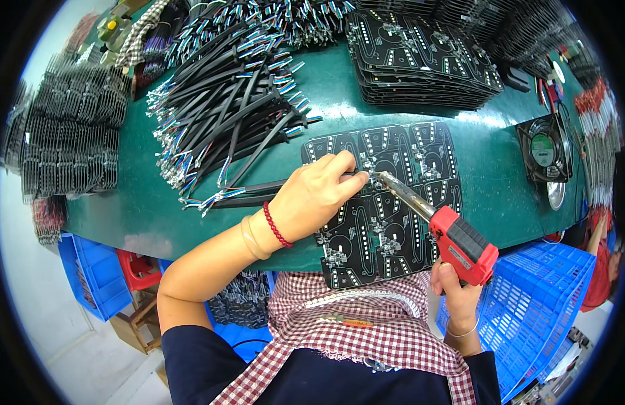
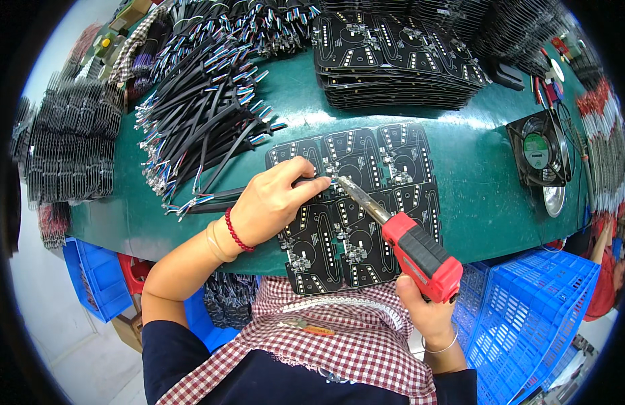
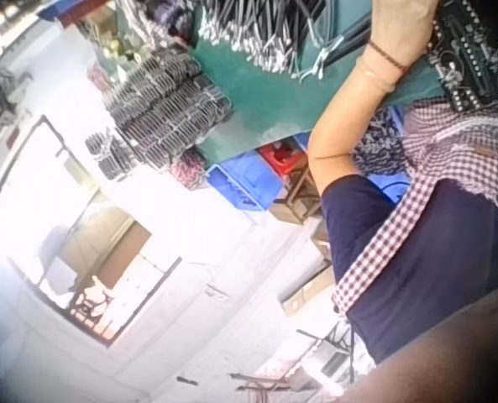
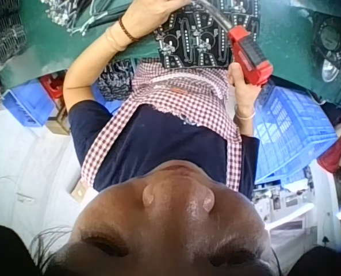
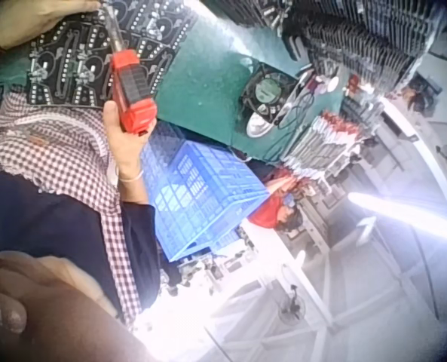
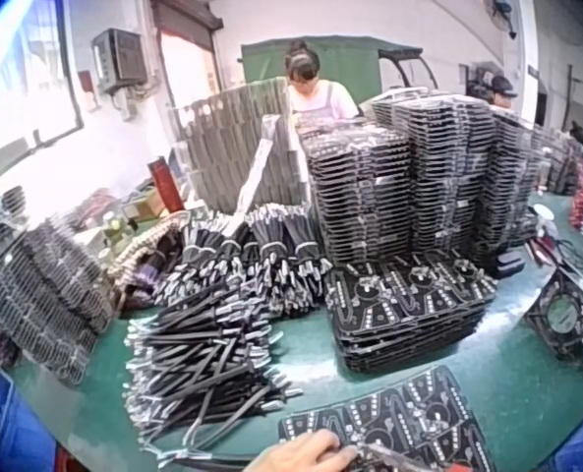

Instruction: The person solders wires onto a circuit board using a soldering tool, places the finished board into a bin, and then solders wires onto another circuit board.

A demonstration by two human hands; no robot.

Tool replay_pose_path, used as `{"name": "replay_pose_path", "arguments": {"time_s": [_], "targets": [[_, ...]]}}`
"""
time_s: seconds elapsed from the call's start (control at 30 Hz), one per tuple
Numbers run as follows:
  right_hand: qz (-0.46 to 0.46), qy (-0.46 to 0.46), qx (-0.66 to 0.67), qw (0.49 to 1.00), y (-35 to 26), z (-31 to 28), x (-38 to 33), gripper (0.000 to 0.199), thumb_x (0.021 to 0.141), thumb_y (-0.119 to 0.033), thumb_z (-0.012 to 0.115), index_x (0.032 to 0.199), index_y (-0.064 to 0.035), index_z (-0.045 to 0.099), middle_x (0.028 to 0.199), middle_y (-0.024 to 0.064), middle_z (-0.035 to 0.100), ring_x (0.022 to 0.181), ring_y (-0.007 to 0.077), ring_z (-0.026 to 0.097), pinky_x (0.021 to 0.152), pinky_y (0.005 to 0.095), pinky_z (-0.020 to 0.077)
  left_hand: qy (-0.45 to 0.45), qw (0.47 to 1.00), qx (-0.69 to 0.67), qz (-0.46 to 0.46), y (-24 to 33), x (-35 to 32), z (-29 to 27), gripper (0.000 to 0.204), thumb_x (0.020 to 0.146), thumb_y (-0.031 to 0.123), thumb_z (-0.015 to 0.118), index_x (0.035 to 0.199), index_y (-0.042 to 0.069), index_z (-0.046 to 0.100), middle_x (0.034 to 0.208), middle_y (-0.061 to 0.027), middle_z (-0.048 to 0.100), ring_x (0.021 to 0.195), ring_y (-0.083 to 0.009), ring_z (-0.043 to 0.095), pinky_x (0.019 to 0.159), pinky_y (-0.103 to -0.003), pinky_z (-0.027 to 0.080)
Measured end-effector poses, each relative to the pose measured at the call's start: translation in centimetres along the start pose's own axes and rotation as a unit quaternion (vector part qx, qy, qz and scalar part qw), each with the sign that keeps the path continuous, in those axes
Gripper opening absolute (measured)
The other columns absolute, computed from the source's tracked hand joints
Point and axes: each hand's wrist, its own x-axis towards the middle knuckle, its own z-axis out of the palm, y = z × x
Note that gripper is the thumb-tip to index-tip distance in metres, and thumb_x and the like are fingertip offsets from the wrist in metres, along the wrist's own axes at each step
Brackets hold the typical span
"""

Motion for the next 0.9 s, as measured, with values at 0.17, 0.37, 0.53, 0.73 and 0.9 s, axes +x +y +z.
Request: {"name": "replay_pose_path", "arguments": {"time_s": [0.17, 0.37, 0.53, 0.73, 0.9], "targets": [[0.072, 0.031, 0.093, 0.993, -1.9, 0.5, 0.1, 0.031, 0.089, -0.018, 0.059, 0.108, 0.0056, 0.053, 0.059, 0.0072, 0.053, 0.044, 0.0104, 0.046, 0.043, 0.0239, 0.0375, 0.004, 1.000, 0.002, 0.002, 0.0, -0.1, 0.1, 0.039, 0.067, -0.005, 0.061, 0.103, 0.006, 0.065, 0.090, -0.0088, 0.053, 0.077, -0.0236, 0.060, 0.066, -0.033, 0.052], [0.094, 0.016, 0.102, 0.990, -2.4, 0.2, 0.5, 0.035, 0.090, -0.020, 0.059, 0.113, 0.0062, 0.052, 0.058, 0.0061, 0.051, 0.044, 0.0106, 0.045, 0.043, 0.0248, 0.0378, 0.005, 1.000, 0.003, 0.013, 0.0, -0.2, 0.1, 0.037, 0.068, -0.005, 0.060, 0.102, 0.007, 0.065, 0.090, -0.0089, 0.053, 0.077, -0.0234, 0.060, 0.065, -0.033, 0.052], [0.090, 0.010, 0.100, 0.991, -1.9, 0.2, 0.4, 0.028, 0.090, -0.016, 0.059, 0.107, 0.0054, 0.053, 0.058, 0.0065, 0.052, 0.045, 0.0113, 0.047, 0.044, 0.0246, 0.0387, 0.010, 1.000, 0.011, 0.011, 0.1, -0.2, 0.1, 0.036, 0.068, -0.004, 0.060, 0.102, 0.006, 0.065, 0.089, -0.0095, 0.053, 0.077, -0.0235, 0.059, 0.065, -0.033, 0.051], [0.087, 0.010, 0.076, 0.993, -2.2, 0.2, 0.4, 0.025, 0.090, -0.014, 0.058, 0.105, 0.0051, 0.053, 0.059, 0.0070, 0.053, 0.045, 0.0112, 0.047, 0.044, 0.0245, 0.0392, 0.014, 0.999, 0.024, 0.019, 0.4, -0.1, 0.1, 0.032, 0.070, -0.002, 0.060, 0.101, 0.005, 0.064, 0.087, -0.0097, 0.052, 0.074, -0.0235, 0.058, 0.062, -0.033, 0.049], [0.072, 0.009, 0.076, 0.994, -1.8, -0.1, 0.2, 0.023, 0.088, -0.012, 0.059, 0.103, 0.0047, 0.053, 0.059, 0.0066, 0.053, 0.046, 0.0109, 0.047, 0.044, 0.0245, 0.0396, 0.020, 0.999, 0.024, 0.023, 0.4, -0.1, 0.1, 0.031, 0.070, -0.002, 0.060, 0.101, 0.005, 0.064, 0.087, -0.0098, 0.051, 0.073, -0.0234, 0.057, 0.062, -0.033, 0.049]]}}
